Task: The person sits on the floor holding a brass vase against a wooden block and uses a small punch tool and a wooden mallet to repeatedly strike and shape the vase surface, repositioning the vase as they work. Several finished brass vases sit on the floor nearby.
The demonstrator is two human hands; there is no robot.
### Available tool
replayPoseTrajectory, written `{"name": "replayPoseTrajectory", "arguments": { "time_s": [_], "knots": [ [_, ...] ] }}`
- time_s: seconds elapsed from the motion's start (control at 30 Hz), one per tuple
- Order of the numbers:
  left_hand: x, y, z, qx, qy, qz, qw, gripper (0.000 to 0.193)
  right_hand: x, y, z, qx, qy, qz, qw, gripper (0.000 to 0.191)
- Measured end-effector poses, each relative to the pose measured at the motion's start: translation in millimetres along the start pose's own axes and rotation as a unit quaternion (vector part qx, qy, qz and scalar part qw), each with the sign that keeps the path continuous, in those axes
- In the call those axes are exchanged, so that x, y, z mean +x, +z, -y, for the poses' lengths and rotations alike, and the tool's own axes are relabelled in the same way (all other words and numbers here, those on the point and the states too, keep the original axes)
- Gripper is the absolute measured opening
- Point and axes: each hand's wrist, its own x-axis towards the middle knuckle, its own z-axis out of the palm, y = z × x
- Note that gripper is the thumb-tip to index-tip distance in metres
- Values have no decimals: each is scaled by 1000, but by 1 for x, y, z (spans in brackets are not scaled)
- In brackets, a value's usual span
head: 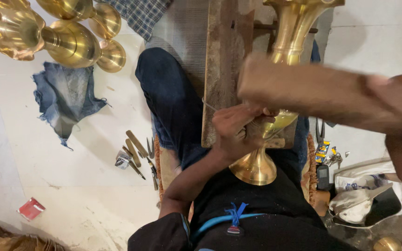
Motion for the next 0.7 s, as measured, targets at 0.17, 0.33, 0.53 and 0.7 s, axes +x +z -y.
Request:
{"name": "replayPoseTrajectory", "arguments": {
  "time_s": [0.17,0.33,0.53,0.7],
  "knots": [
    [5,-9,3,-29,-11,96,995,25,-25,8,-7,-4,-1,-55,998,45],
    [23,-18,4,-65,56,165,983,42,-43,-1,-6,-51,-15,-38,998,48],
    [44,-18,8,-6,174,212,962,48,-54,-16,-1,-122,-107,25,986,51],
    [63,-23,11,-7,162,383,909,46,-66,-2,3,-136,-152,1,979,55]
  ]
}}
